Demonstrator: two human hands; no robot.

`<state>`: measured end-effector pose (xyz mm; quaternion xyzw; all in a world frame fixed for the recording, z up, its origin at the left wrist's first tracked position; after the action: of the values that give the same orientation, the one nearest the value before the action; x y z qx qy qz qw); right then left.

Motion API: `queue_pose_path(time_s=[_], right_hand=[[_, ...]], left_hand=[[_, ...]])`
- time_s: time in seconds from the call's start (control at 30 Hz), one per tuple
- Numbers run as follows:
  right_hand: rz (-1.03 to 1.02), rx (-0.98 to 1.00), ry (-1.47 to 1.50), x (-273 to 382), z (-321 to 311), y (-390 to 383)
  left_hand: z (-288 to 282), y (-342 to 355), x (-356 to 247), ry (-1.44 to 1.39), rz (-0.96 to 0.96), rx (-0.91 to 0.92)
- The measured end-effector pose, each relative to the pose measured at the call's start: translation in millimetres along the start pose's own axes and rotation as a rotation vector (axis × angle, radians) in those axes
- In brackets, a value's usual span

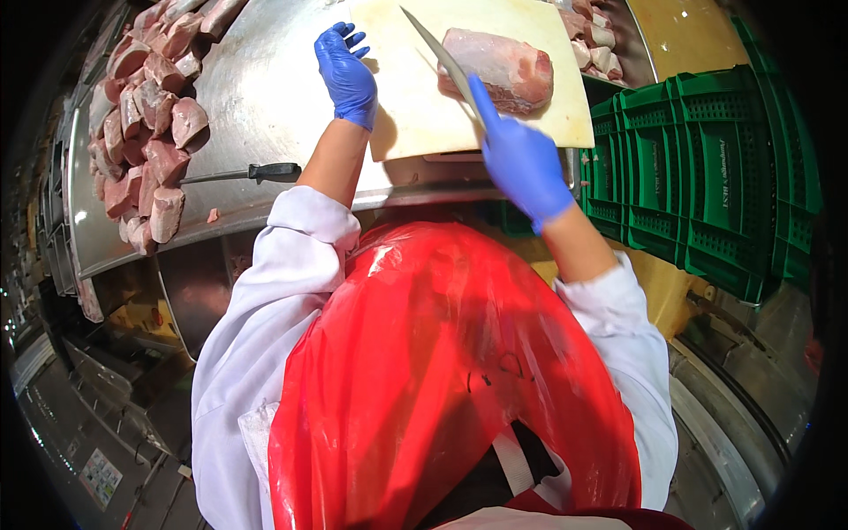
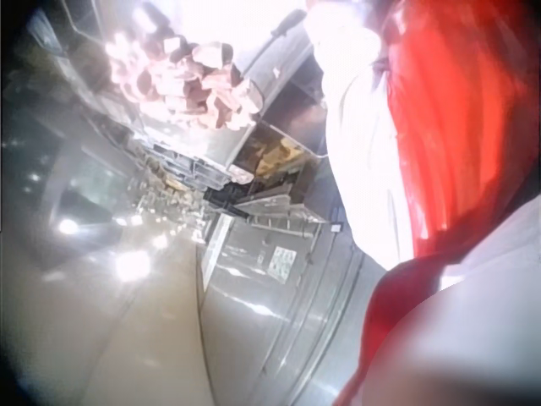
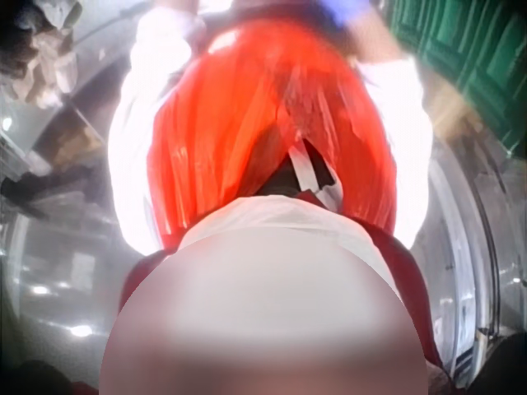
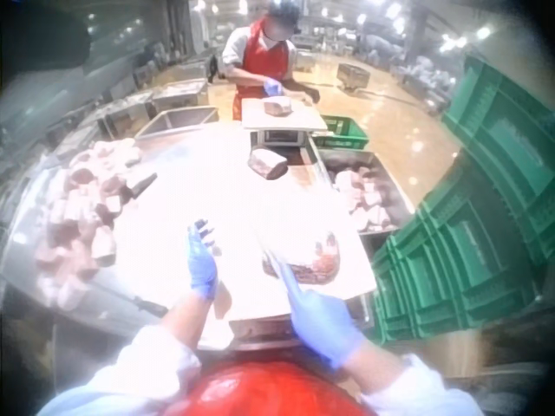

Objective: The person cuts large pieces of raw meat into smaller portions using a knife on a cutting board. The cut pieces are placed on a metal tray to the left.

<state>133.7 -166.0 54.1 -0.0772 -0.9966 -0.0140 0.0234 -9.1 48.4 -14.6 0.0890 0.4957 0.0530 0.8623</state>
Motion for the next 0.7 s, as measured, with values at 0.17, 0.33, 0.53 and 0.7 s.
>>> queue_pose_path(time_s=[0.17, 0.33, 0.53, 0.7], right_hand=[[0.001, 0.18, 0.038, -24, -33, -110], [0.143, 0.037, 0.296, -43, -40, -112], [0.182, -0.145, 0.339, -19, -19, -14], [0.032, -0.141, 0.124, 2, 6, 39]], left_hand=[[3, -6, -4, 0.156, -0.074, 0.038], [39, -49, -5, 0.686, 0.03, 0.446], [32, -65, -2, 0.64, 0.011, 0.448], [29, -71, -6, 0.588, -0.003, 0.399]])
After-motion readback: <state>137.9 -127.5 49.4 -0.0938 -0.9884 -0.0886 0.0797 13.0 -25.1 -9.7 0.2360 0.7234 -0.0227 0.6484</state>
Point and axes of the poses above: each hand's wrist, its own y-axis towards the middle knuckle, its own z-axis out of the palm, x = y × z, the point moved 2 cm from there along y, towards the middle knuckle, and after that the axes turned 10 degrees about -y, right-handed, at the moved point
